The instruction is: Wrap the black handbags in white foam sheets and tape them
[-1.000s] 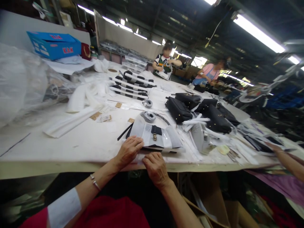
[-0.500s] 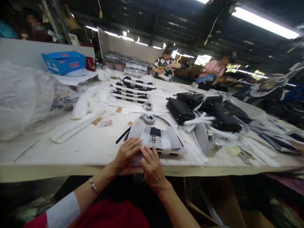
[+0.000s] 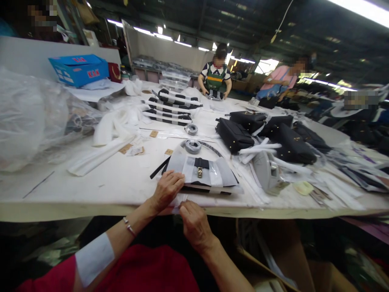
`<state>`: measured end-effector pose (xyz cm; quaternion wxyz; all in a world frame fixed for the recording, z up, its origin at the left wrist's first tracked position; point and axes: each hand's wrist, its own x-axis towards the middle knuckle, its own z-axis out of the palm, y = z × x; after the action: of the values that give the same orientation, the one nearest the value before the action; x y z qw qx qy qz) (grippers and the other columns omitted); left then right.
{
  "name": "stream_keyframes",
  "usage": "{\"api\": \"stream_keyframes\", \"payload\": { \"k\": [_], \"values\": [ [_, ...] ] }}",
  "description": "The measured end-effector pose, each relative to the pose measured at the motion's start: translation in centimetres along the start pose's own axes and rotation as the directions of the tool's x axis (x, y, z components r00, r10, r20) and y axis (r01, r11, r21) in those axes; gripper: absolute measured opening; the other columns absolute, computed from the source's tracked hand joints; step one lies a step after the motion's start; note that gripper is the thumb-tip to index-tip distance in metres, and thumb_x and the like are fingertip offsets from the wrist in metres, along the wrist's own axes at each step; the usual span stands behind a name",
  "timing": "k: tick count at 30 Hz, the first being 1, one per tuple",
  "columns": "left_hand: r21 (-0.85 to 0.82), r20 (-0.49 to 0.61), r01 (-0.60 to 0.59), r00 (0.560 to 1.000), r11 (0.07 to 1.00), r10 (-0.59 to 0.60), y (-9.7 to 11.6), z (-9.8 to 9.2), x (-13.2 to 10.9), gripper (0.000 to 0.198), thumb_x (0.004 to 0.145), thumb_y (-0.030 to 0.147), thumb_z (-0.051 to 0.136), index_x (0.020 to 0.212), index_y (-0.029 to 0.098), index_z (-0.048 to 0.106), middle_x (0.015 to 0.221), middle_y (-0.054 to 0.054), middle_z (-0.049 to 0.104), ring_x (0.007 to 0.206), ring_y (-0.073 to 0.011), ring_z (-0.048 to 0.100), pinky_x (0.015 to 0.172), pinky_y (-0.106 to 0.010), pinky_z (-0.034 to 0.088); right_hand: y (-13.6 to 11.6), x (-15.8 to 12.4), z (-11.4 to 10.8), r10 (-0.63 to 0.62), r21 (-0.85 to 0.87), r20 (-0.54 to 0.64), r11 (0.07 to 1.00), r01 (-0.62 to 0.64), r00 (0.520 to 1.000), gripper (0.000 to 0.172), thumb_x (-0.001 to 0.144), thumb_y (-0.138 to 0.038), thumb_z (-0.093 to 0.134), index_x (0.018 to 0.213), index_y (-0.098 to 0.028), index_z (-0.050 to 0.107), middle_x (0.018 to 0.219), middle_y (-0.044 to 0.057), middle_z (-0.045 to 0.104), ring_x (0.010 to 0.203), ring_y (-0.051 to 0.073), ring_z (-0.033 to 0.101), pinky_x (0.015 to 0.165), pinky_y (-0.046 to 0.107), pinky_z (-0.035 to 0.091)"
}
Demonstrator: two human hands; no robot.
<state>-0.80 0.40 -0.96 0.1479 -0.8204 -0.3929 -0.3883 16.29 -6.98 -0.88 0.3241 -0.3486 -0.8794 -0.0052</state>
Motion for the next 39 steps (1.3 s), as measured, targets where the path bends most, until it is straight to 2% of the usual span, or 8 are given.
{"api": "stream_keyframes", "payload": {
  "k": [6,10,14,16,19,24,27,39],
  "values": [
    [0.014,0.075,0.003,0.997,1.000,-0.004,0.3,-0.5,0.3,0.012,0.096,0.015,0.050,0.098,0.020,0.061,0.100,-0.003,0.069,0.095,-0.0178,0.063,0.096,-0.041,0.044,-0.9,0.2,-0.7,-0.026,-0.042,0.054,0.999,0.028,0.998,0.029,0.095,-0.007,0.036,0.084,-0.021,0.058,0.075,0.004,0.059,0.073,0.017,0.058,0.070,0.028,0.048],
    [-0.021,0.109,-0.035,0.993,0.999,0.037,0.2,-0.7,-0.2,0.013,0.096,0.016,0.052,0.105,0.019,0.061,0.107,-0.005,0.069,0.109,-0.0206,0.060,0.104,-0.042,0.040,-0.8,2.5,-2.2,-0.060,-0.027,0.004,0.998,0.060,0.998,0.026,0.096,-0.008,0.038,0.084,-0.021,0.057,0.082,0.006,0.062,0.081,0.019,0.058,0.078,0.032,0.047],
    [-0.090,0.094,-0.015,0.995,0.996,0.023,-0.1,-1.0,-0.8,0.019,0.094,0.014,0.053,0.111,0.019,0.060,0.114,-0.005,0.069,0.113,-0.0209,0.058,0.106,-0.041,0.041,0.4,5.8,-3.5,0.083,-0.043,0.031,0.996,-0.082,0.996,0.020,0.096,-0.013,0.042,0.084,-0.020,0.057,0.086,0.007,0.064,0.086,0.020,0.059,0.081,0.032,0.045],
    [-0.133,0.091,0.030,0.996,0.991,-0.018,-0.1,-1.4,-0.8,0.021,0.093,0.012,0.052,0.111,0.020,0.060,0.113,-0.004,0.069,0.109,-0.0196,0.060,0.105,-0.040,0.042,1.4,7.3,-3.9,0.233,-0.040,0.112,0.972,-0.230,0.966,0.017,0.095,-0.016,0.046,0.081,-0.021,0.056,0.079,0.004,0.063,0.077,0.018,0.058,0.072,0.029,0.043],
    [-0.193,0.129,0.107,0.988,0.975,-0.083,0.3,-2.2,-0.4,0.016,0.088,0.012,0.056,0.101,0.020,0.061,0.107,-0.005,0.069,0.106,-0.0200,0.060,0.106,-0.042,0.041,2.7,9.4,-4.7,0.430,-0.048,0.263,0.900,-0.433,0.864,0.013,0.090,-0.019,0.054,0.077,-0.021,0.055,0.069,-0.001,0.060,0.065,0.015,0.054,0.064,0.025,0.038],
    [-0.246,0.165,0.305,0.948,0.920,-0.271,1.1,-2.7,0.4,0.013,0.085,0.029,0.066,0.084,0.021,0.057,0.084,-0.002,0.065,0.086,-0.0199,0.061,0.100,-0.044,0.045,4.5,11.7,-5.3,0.484,0.030,0.460,0.829,-0.558,0.744,0.014,0.083,-0.021,0.058,0.069,-0.020,0.058,0.064,-0.003,0.061,0.062,0.012,0.052,0.060,0.023,0.034],
    [-0.210,0.173,0.400,0.913,0.892,-0.369,1.4,-2.3,1.0,0.017,0.089,0.028,0.063,0.076,0.021,0.054,0.076,0.000,0.062,0.077,-0.0190,0.058,0.089,-0.040,0.047,5.5,12.0,-4.8,0.496,0.114,0.523,0.765,-0.634,0.693,0.012,0.080,-0.023,0.059,0.069,-0.019,0.061,0.061,-0.004,0.061,0.060,0.012,0.054,0.060,0.022,0.037],
    [-0.019,0.136,0.479,0.871,0.878,-0.472,1.5,-0.8,2.2,0.016,0.086,0.017,0.060,0.073,0.021,0.053,0.071,-0.001,0.061,0.072,-0.0204,0.057,0.071,-0.037,0.043,5.7,11.5,-3.8,0.602,-0.062,0.430,0.763,-0.643,0.673,0.013,0.078,-0.026,0.065,0.068,-0.019,0.066,0.067,0.001,0.068,0.065,0.015,0.059,0.060,0.025,0.035]
  ]
}}
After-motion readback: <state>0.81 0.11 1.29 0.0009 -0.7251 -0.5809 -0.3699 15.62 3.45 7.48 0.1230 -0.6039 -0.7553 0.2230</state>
